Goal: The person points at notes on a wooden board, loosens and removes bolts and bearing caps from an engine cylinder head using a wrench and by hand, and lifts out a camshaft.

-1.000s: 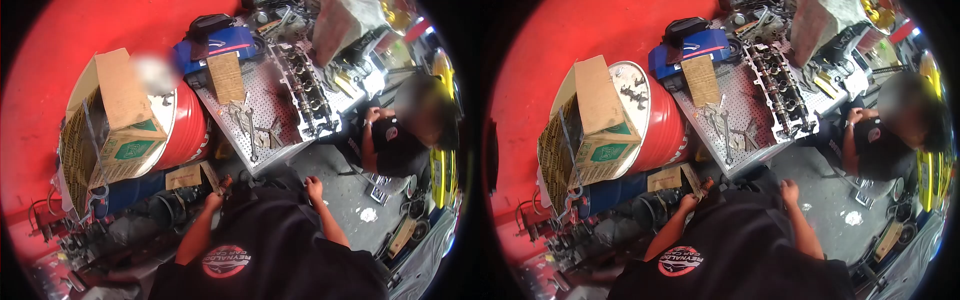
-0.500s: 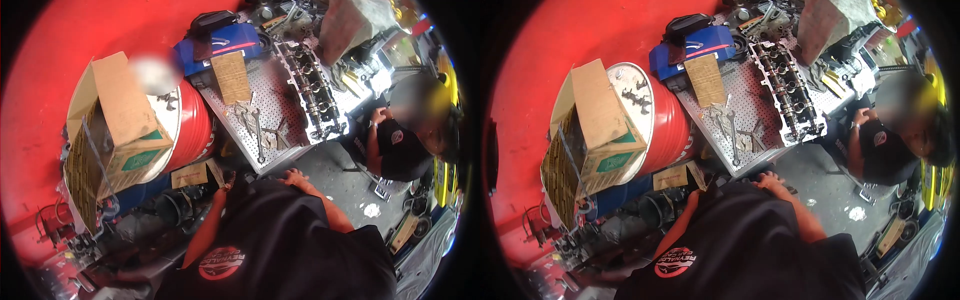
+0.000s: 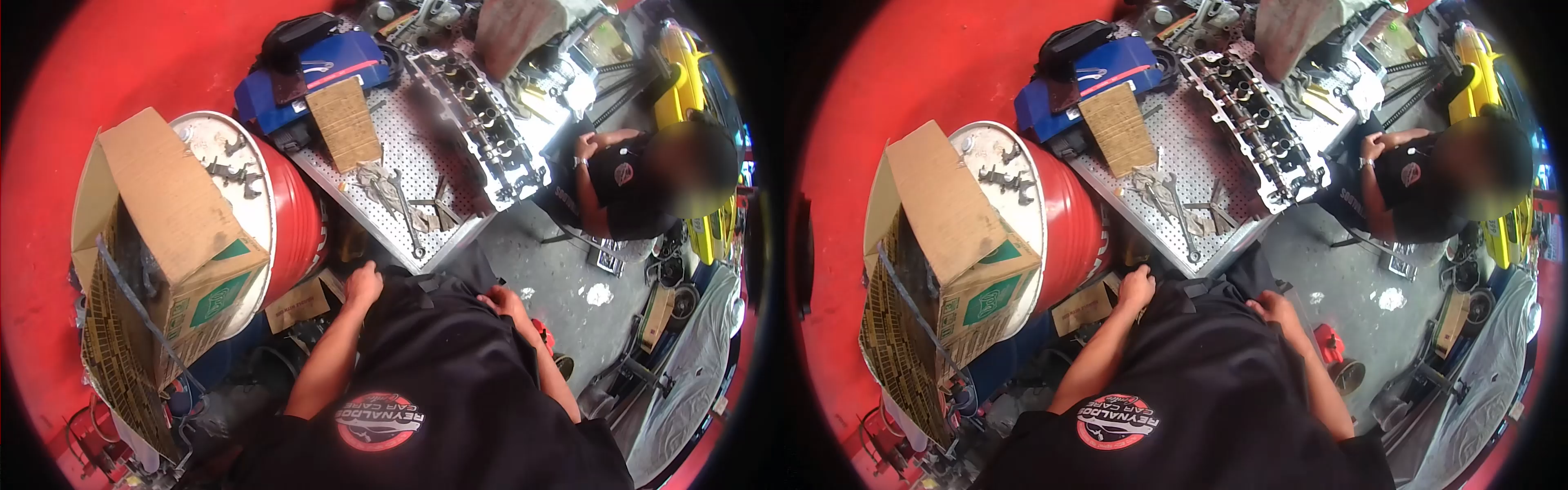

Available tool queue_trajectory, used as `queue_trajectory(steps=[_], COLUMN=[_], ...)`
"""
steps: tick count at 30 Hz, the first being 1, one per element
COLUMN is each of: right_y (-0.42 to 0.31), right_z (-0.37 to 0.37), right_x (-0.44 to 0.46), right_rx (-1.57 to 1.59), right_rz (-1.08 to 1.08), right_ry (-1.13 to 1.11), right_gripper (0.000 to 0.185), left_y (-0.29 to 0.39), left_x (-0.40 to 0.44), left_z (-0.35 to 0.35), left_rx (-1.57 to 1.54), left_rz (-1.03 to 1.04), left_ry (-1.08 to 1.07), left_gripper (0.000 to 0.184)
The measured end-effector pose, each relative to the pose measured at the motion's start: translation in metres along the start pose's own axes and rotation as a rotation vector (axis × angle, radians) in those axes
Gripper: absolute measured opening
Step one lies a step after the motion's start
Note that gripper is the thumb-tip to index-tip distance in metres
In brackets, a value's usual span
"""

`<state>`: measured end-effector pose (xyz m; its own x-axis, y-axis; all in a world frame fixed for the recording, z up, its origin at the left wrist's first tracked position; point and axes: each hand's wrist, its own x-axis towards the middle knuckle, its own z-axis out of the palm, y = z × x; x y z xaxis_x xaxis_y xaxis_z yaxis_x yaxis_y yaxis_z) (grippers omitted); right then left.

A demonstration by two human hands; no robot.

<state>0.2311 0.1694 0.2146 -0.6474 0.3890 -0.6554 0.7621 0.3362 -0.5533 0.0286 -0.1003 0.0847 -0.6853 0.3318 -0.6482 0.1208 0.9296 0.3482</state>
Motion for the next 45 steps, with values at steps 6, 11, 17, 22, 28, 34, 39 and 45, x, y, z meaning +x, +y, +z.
queue_trajectory(steps=[6,11,17,22,28,34,39,45], right_y=[-0.015,0.029,0.042,0.04,0.043,0.057,0.098,0.058], right_z=[-0.017,0.007,-0.012,-0.043,-0.054,-0.02,0.018,0.023], right_x=[-0.009,-0.012,-0.01,0.02,0.05,0.069,0.061,0.027], right_rx=[0.06,0.029,0.127,0.055,0.078,-0.12,-0.192,-0.01], right_rz=[0.066,0.043,0.205,0.098,0.057,0.048,0.542,0.115], right_ry=[0.185,0.307,0.24,0.131,0.106,0.103,0.161,0.211], right_gripper=[0.038,0.038,0.037,0.035,0.036,0.056,0.055,0.036], left_y=[0.059,0.109,0.133,0.139,0.087,-0.019,-0.054,0.017], left_x=[0.016,0.054,0.08,0.072,0.034,0.0,0.032,0.004], left_z=[-0.005,-0.01,0.035,0.03,0.019,0.089,0.084,-0.011], left_rx=[0.047,0.001,-0.045,0.07,-0.07,-0.483,-0.391,-0.166], left_rz=[0.126,-0.07,-0.238,-0.134,-0.108,-0.322,0.042,0.167], left_ry=[-0.041,0.085,-0.172,-0.191,-0.043,-0.44,-0.686,-0.336], left_gripper=[0.038,0.058,0.036,0.034,0.038,0.07,0.066,0.059])
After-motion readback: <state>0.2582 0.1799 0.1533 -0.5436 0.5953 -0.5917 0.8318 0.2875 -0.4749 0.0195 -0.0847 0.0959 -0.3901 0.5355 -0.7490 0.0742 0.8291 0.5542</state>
